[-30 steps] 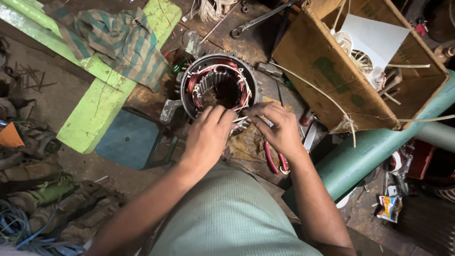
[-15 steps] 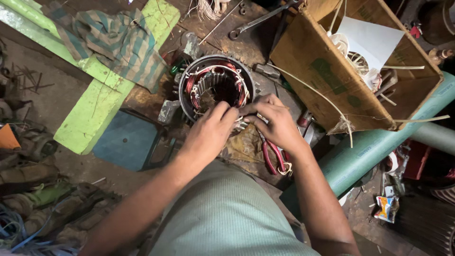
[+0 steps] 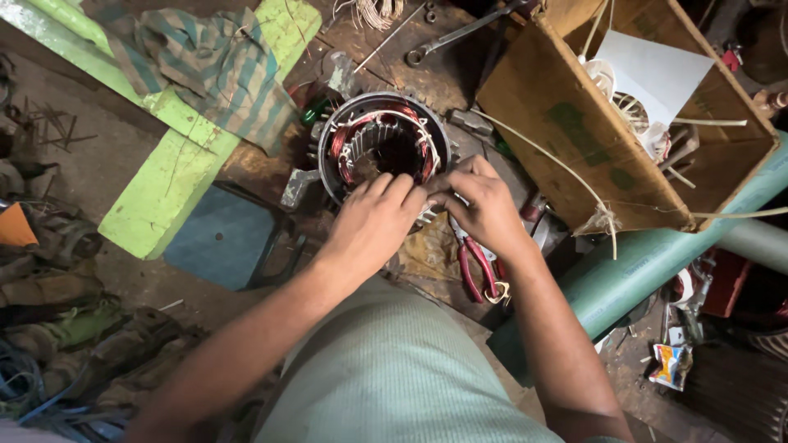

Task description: The person works on a motor stator, using pliers to cut and adjust copper windings, then uses a wooden stick to push and arrange the wires inside the stator slots. The person also handles a roll of white tape and a bundle of thin sticks.

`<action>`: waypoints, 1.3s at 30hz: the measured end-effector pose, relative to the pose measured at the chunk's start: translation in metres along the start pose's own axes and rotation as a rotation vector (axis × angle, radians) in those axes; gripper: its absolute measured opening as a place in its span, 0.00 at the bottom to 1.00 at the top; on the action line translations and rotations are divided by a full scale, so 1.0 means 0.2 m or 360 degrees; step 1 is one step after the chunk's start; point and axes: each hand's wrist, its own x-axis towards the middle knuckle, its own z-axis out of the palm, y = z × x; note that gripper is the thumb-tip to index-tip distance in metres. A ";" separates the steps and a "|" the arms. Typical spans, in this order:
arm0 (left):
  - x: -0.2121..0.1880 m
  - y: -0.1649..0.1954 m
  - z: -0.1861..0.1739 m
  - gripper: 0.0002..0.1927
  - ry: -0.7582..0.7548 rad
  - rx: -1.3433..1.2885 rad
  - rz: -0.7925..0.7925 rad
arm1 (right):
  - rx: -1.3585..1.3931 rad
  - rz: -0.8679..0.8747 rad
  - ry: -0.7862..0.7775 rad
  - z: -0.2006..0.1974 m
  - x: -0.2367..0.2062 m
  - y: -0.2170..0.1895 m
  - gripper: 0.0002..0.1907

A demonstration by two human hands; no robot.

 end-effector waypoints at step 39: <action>0.00 -0.55 -0.10 0.13 -0.0145 -0.0440 0.0573 | -0.0795 0.0152 -0.0488 0.01 0.16 -0.21 0.17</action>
